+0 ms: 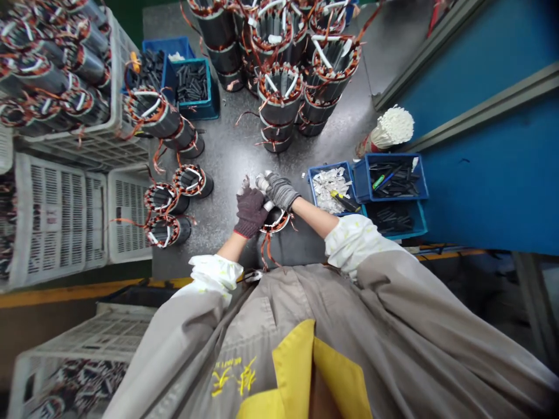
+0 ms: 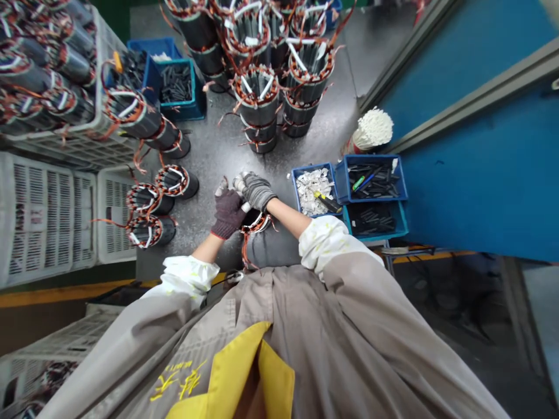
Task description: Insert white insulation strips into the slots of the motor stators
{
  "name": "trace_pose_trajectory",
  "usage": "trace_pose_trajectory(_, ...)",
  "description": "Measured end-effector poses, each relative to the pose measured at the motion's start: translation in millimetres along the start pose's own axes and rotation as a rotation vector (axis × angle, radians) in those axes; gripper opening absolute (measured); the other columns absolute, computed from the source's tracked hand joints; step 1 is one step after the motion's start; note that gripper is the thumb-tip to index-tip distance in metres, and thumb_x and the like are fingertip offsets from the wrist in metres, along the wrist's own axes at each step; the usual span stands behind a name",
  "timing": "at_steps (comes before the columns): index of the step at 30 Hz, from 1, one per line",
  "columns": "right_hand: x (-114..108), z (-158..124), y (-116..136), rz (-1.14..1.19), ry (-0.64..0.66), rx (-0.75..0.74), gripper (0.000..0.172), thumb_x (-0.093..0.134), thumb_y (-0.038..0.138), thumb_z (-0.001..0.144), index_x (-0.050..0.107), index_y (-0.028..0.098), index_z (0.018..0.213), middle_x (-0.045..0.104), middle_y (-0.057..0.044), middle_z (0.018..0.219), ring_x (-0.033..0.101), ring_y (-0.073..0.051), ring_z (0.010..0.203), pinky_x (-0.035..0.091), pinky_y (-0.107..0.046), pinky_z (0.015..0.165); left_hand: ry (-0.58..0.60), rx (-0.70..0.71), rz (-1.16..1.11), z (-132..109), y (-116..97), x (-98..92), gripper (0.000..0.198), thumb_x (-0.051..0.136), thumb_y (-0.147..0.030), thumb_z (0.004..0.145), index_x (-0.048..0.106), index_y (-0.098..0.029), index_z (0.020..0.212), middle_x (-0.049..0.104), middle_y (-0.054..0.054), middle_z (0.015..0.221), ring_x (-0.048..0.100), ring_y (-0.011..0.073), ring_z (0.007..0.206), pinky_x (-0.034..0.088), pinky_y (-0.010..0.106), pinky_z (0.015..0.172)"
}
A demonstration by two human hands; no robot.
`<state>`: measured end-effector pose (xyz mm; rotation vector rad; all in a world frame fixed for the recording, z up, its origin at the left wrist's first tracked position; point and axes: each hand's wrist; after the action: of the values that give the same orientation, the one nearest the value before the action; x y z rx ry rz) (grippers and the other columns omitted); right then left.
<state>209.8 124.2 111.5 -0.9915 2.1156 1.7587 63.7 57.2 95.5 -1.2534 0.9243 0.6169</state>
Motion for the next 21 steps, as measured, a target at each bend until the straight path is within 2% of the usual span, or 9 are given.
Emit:
trace_pose_trajectory(3, -14, -20, -6, 0.073, -0.177, -0.047, 0.032, 0.052, 0.035, 0.118, 0.081, 0.022, 0.117, 0.084, -0.011, 0.125, 0.078, -0.028, 0.123, 0.06, -0.047, 0.123, -0.023, -0.036, -0.042, -10, -11, -22.9, 0.024, 0.074, -0.039, 0.1, 0.082, -0.025, 0.117, 0.084, 0.012, 0.138, 0.072, 0.0385, 0.138, 0.039, 0.063, 0.137)
trace_pose_trajectory(5, -36, -44, -16, 0.104, -0.287, -0.153, 0.041, 0.044, 0.038, 0.12, 0.082, 0.024, 0.111, 0.085, -0.011, 0.118, 0.077, -0.029, 0.122, 0.06, -0.048, 0.121, -0.073, -0.092, -0.135, -20, -15, -41.6, 0.029, 0.067, -0.036, 0.104, 0.08, -0.025, 0.127, 0.081, 0.011, 0.146, 0.071, 0.0353, 0.141, 0.047, 0.057, 0.132)
trace_pose_trajectory(6, -47, -57, -20, 0.073, -0.262, -0.222, 0.045, 0.043, 0.041, 0.12, 0.083, 0.024, 0.109, 0.085, -0.011, 0.115, 0.077, -0.031, 0.12, 0.06, -0.049, 0.12, -0.055, -0.122, -0.201, -23, -16, -49.1, 0.03, 0.064, -0.035, 0.106, 0.08, -0.025, 0.129, 0.083, 0.01, 0.142, 0.073, 0.0333, 0.137, 0.053, 0.053, 0.126)
trace_pose_trajectory(8, -65, -79, -23, -0.094, -0.045, -0.366, 0.045, 0.048, 0.044, 0.119, 0.086, 0.022, 0.109, 0.086, -0.013, 0.116, 0.077, -0.033, 0.119, 0.059, -0.052, 0.119, 0.102, -0.154, -0.322, -27, -16, -56.3, 0.024, 0.068, -0.036, 0.103, 0.081, -0.025, 0.121, 0.087, 0.007, 0.121, 0.079, 0.031, 0.122, 0.062, 0.044, 0.113)
trace_pose_trajectory(10, -73, -94, -18, -0.316, 0.212, -0.467, 0.037, 0.058, 0.04, 0.115, 0.088, 0.019, 0.115, 0.086, -0.017, 0.127, 0.075, -0.036, 0.124, 0.055, -0.054, 0.122, 0.311, -0.156, -0.379, -25, -16, -52.8, 0.02, 0.082, -0.038, 0.093, 0.081, -0.026, 0.109, 0.086, 0.006, 0.1, 0.082, 0.032, 0.109, 0.065, 0.042, 0.103)
trace_pose_trajectory(12, -69, -102, -9, -0.5, 0.328, -0.496, 0.032, 0.064, 0.033, 0.112, 0.087, 0.017, 0.128, 0.082, -0.02, 0.142, 0.071, -0.038, 0.132, 0.05, -0.056, 0.125, 0.391, -0.17, -0.412, -24, -17, -43.3, 0.027, 0.091, -0.037, 0.083, 0.081, -0.026, 0.105, 0.085, 0.006, 0.094, 0.082, 0.0334, 0.105, 0.065, 0.043, 0.101)
trace_pose_trajectory(15, -54, -106, 4, -0.661, 0.321, -0.464, 0.04, 0.073, 0.036, 0.109, 0.083, 0.014, 0.14, 0.077, -0.023, 0.153, 0.066, -0.042, 0.14, 0.045, -0.059, 0.126, 0.308, -0.243, -0.536, -32, -16, -30.9, 0.034, 0.093, -0.039, 0.083, 0.08, -0.025, 0.112, 0.086, 0.007, 0.097, 0.081, 0.0304, 0.098, 0.068, 0.045, 0.098)
trace_pose_trajectory(18, -38, -107, 7, -0.727, 0.309, -0.397, 0.04, 0.081, 0.048, 0.105, 0.089, 0.014, 0.124, 0.083, -0.023, 0.137, 0.066, -0.046, 0.137, 0.047, -0.061, 0.122, 0.132, -0.371, -0.657, -52, -11, -26.9, 0.036, 0.087, -0.042, 0.092, 0.078, -0.022, 0.121, 0.085, 0.006, 0.099, 0.079, 0.0248, 0.087, 0.07, 0.043, 0.091)
trace_pose_trajectory(21, -20, -115, 1, -0.648, 0.251, -0.346, 0.033, 0.073, 0.046, 0.11, 0.09, 0.017, 0.109, 0.086, -0.02, 0.123, 0.07, -0.042, 0.129, 0.052, -0.058, 0.116, -0.058, -0.448, -0.641, -67, -5, -27.9, 0.038, 0.08, -0.04, 0.099, 0.074, -0.023, 0.132, 0.085, 0.007, 0.107, 0.08, 0.0237, 0.088, 0.07, 0.042, 0.091)
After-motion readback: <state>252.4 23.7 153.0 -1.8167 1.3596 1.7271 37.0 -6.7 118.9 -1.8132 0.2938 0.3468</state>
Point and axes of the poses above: each hand's wrist, its own z-axis towards the middle knuckle, its own x-axis out of the palm, y = z × x
